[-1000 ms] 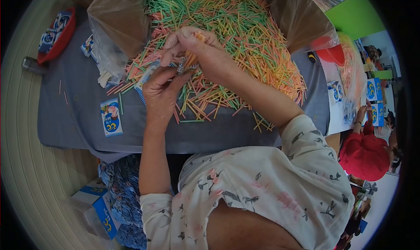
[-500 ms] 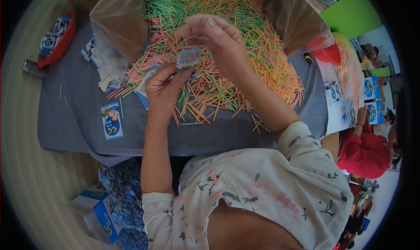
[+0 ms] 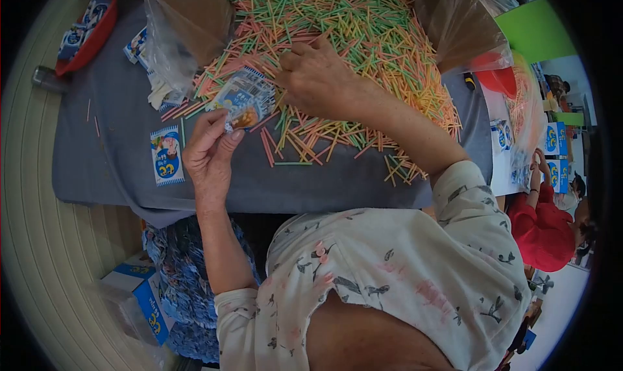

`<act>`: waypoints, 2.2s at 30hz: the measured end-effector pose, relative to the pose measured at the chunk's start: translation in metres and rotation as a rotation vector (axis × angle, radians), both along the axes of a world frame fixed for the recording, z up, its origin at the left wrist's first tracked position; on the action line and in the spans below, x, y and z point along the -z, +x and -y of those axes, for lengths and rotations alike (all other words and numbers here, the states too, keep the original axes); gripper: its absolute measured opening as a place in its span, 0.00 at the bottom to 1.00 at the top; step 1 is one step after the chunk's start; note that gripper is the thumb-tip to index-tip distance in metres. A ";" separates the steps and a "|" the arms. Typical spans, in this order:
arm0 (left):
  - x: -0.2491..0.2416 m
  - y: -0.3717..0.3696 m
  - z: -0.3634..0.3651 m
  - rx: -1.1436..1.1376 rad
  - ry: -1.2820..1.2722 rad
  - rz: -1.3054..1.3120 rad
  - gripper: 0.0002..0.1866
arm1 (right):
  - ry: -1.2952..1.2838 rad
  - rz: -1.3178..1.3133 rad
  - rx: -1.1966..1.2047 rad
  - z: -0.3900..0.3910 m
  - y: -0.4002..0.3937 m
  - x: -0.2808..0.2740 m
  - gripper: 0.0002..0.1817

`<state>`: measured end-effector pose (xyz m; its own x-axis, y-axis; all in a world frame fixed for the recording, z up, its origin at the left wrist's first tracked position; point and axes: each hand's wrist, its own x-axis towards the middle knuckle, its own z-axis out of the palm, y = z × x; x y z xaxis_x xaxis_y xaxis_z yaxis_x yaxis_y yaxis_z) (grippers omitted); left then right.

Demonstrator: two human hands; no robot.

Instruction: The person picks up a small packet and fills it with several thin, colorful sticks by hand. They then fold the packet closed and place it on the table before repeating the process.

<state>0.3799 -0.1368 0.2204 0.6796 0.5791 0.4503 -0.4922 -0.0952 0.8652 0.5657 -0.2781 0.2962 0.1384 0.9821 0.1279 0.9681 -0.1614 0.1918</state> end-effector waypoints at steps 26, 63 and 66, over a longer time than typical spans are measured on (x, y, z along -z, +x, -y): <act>-0.008 0.020 0.030 -0.047 0.131 -0.157 0.10 | 0.242 -0.680 -0.007 0.053 0.021 -0.045 0.05; -0.008 0.013 0.048 0.188 -0.269 -0.295 0.11 | 0.432 -0.819 -0.380 0.024 -0.003 -0.005 0.25; -0.019 0.023 0.063 0.225 -0.234 -0.136 0.16 | 0.521 -0.877 -0.306 0.028 -0.005 -0.007 0.27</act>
